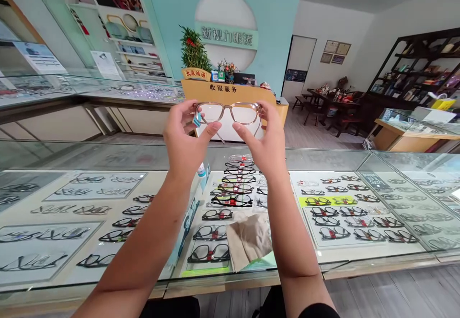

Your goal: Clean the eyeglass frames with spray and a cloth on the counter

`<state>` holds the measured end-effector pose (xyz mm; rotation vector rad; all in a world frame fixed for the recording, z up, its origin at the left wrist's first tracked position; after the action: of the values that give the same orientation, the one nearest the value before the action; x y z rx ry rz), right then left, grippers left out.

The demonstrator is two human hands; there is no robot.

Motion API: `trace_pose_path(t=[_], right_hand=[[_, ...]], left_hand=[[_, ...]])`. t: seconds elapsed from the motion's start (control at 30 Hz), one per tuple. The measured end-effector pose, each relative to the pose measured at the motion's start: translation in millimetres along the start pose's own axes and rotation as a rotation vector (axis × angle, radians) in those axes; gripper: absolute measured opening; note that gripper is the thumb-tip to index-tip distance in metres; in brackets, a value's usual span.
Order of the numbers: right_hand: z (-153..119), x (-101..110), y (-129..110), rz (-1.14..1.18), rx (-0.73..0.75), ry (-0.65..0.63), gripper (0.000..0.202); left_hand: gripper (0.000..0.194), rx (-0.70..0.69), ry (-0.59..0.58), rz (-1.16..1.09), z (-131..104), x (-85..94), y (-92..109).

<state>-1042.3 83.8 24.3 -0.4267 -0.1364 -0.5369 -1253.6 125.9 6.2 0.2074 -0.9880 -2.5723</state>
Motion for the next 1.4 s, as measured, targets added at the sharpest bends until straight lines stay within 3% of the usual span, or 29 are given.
trace_pose_path(t=[0.27, 0.53, 0.73, 1.13, 1.4], right_hand=[[-8.0, 0.9, -0.2, -0.109, -0.01, 0.0, 0.069], [-10.4, 10.0, -18.9, -0.201, 0.031, -0.039, 0.065], [-11.8, 20.7, -18.7, -0.248, 0.041, -0.092, 0.062], [-15.0, 20.4, -14.3, -0.179, 0.059, -0.097, 0.064], [-12.5, 15.3, -18.4, -0.133, -0.012, -0.107, 0.059]], left_hand=[[0.065, 0.044, -0.113, 0.024, -0.5, 8.6, -2.8], [0.067, -0.072, -0.053, 0.046, -3.0, 19.3, 10.0], [0.064, -0.069, -0.052, 0.065, -7.2, 19.7, 20.7], [0.07, -0.089, 0.0, 0.076, -13.2, 18.5, 26.9], [0.068, -0.111, 0.02, 0.076, -13.5, 22.2, 34.8]])
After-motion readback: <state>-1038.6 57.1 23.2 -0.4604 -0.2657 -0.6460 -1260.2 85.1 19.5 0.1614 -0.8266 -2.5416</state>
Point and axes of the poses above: each hand's wrist, its own z-axis towards the middle knuckle, its own x-axis out of the back of the hand, y = z × x, the point moved 1 cm from there along z, towards the middle knuckle, and after that the axes turned 13 degrees about x, right-handed, at the moved point
